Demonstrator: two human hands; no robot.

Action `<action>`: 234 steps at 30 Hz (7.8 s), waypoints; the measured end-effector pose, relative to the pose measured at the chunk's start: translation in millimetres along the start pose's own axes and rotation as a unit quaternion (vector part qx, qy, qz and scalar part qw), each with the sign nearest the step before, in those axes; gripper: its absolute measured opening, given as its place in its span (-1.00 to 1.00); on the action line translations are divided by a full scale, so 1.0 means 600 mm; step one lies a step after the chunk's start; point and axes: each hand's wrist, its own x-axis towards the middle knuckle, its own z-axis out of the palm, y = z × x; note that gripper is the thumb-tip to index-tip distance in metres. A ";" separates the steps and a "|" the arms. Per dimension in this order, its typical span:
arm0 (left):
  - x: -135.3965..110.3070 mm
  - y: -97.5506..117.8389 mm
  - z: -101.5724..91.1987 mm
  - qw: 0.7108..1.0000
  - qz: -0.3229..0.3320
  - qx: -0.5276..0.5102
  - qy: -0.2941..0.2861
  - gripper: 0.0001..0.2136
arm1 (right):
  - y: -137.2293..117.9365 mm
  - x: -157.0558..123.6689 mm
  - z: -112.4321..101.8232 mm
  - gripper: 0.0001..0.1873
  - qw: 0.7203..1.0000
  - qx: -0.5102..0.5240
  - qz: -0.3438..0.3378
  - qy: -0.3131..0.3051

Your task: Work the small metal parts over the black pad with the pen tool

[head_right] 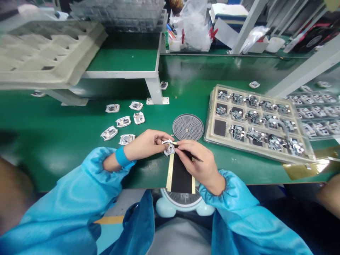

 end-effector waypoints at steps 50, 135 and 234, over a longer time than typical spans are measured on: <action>0.007 0.033 0.042 0.961 0.012 -0.273 0.032 -0.75 | 0.045 0.051 -0.264 -0.59 0.908 -0.291 0.297 -0.039; -0.027 0.037 0.091 0.968 0.101 -0.169 0.158 -0.88 | -0.018 0.011 0.000 -0.68 0.909 0.239 0.335 0.068; 0.018 0.048 -0.006 0.967 0.031 -0.251 0.039 -0.59 | 0.043 -0.043 -0.078 -0.79 0.950 0.068 0.282 0.118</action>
